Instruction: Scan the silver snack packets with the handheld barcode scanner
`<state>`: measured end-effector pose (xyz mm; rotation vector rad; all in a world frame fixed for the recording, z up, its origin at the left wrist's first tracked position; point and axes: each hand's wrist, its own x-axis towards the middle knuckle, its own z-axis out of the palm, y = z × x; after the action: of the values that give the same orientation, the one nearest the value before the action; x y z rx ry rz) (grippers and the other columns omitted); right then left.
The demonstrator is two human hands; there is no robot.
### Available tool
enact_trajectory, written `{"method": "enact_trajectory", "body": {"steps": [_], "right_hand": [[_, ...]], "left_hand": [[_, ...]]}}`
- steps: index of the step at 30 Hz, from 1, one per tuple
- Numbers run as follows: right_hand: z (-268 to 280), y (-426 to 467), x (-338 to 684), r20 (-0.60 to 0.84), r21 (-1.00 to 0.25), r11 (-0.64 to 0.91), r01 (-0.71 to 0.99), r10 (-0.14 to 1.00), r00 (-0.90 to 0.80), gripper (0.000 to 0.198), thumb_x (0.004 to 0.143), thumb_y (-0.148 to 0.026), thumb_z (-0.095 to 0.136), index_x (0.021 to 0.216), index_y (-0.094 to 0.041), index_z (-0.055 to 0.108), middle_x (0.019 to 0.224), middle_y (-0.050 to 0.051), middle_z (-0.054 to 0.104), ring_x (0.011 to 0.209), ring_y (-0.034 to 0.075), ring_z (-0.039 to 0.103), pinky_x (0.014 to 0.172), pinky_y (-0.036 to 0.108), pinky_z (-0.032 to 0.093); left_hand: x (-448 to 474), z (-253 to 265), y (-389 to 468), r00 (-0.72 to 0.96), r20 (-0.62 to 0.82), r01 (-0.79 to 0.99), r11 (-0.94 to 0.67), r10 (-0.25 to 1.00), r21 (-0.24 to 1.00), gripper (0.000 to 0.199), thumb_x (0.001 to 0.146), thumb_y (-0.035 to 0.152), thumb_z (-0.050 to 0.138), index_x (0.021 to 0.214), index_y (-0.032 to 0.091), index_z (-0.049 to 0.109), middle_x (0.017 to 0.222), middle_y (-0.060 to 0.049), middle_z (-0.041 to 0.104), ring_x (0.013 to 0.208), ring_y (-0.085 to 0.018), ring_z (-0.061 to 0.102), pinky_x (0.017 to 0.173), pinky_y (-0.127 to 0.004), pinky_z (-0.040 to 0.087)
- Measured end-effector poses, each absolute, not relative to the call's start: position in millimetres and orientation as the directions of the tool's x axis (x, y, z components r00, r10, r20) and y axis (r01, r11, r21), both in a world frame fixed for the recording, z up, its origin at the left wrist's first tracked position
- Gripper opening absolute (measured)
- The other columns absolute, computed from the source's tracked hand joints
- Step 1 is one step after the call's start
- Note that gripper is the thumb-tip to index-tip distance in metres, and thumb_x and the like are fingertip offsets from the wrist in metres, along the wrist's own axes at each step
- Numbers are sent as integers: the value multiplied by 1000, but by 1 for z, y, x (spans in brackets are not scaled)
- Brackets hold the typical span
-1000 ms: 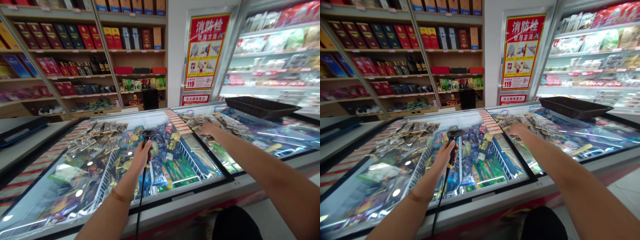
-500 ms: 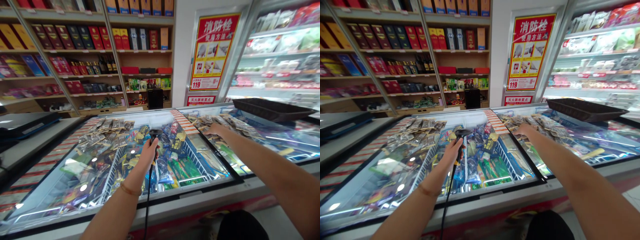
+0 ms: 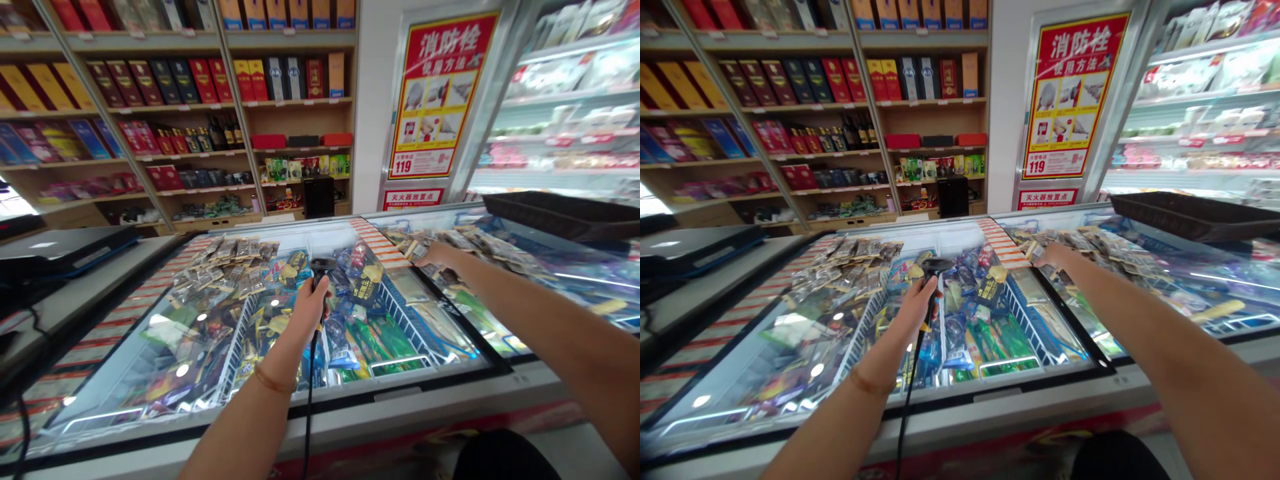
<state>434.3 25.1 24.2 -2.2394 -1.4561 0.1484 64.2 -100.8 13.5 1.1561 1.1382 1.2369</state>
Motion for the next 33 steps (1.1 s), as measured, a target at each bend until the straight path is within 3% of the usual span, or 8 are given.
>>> {"method": "enact_trajectory", "body": {"steps": [4, 6, 7, 10, 13, 23, 29, 33], "right_hand": [[31, 24, 391, 13, -700, -170, 694, 968, 249, 14, 82, -27, 75, 92, -17, 73, 96, 10, 78, 94, 24, 73, 87, 36, 57], [28, 29, 356, 0, -929, -45, 367, 992, 124, 16, 91, -28, 65, 103, -18, 69, 97, 7, 78, 88, 21, 74, 83, 34, 59], [25, 32, 337, 14, -978, -7, 207, 995, 98, 17, 92, -29, 64, 104, -19, 68, 96, 6, 78, 85, 19, 74, 82, 34, 59], [12, 44, 282, 82, -989, 93, -113, 992, 100, 15, 94, -28, 57, 106, -20, 64, 90, 3, 77, 84, 18, 74, 81, 32, 60], [-3, 52, 246, 92, -957, 122, -263, 988, 124, 18, 94, -34, 56, 104, -21, 62, 85, 2, 76, 83, 19, 75, 80, 34, 61], [-23, 52, 241, 162, -962, 179, -206, 982, 97, 52, 78, -69, 64, 100, -22, 63, 87, 3, 75, 87, 24, 74, 76, 37, 60], [-19, 47, 238, 199, -964, 213, -162, 975, 95, 56, 79, -72, 62, 105, -22, 64, 81, 2, 72, 83, 24, 72, 74, 35, 58], [-20, 48, 240, 225, -973, 230, -29, 966, 128, 58, 81, -74, 57, 103, -21, 66, 72, 1, 68, 82, 23, 70, 75, 34, 57]], "left_hand": [[65, 12, -100, 14, -2, -70, 3, 1000, 998, 42, 81, 59, 68, 85, 22, 50, 72, 2, 62, 37, -8, 46, 36, -23, 35], [65, 11, -99, 22, 7, -58, -6, 1000, 998, 41, 81, 59, 68, 84, 22, 50, 72, 2, 61, 37, -8, 46, 36, -23, 35], [65, 10, -98, 28, 15, -52, -13, 1000, 999, 41, 81, 59, 67, 84, 22, 50, 71, 2, 61, 38, -8, 47, 36, -23, 35], [64, 9, -98, 40, 27, -43, -25, 999, 999, 42, 79, 60, 68, 85, 22, 51, 71, 2, 62, 37, -8, 46, 35, -23, 34], [64, 8, -99, 57, 16, -37, -14, 998, 999, 45, 78, 62, 69, 86, 21, 52, 70, 2, 61, 37, -8, 46, 35, -23, 34], [76, 0, -108, 236, 55, -24, -51, 970, 998, 51, 74, 68, 68, 84, 21, 51, 69, 3, 58, 38, -7, 45, 36, -23, 33], [76, -9, -104, 266, 84, 10, -90, 960, 996, 50, 76, 68, 66, 84, 21, 51, 71, 3, 58, 38, -7, 45, 36, -23, 34], [75, -9, -104, 262, 83, 5, -87, 961, 996, 51, 76, 69, 65, 82, 21, 50, 71, 3, 58, 38, -7, 45, 36, -23, 34]]}}
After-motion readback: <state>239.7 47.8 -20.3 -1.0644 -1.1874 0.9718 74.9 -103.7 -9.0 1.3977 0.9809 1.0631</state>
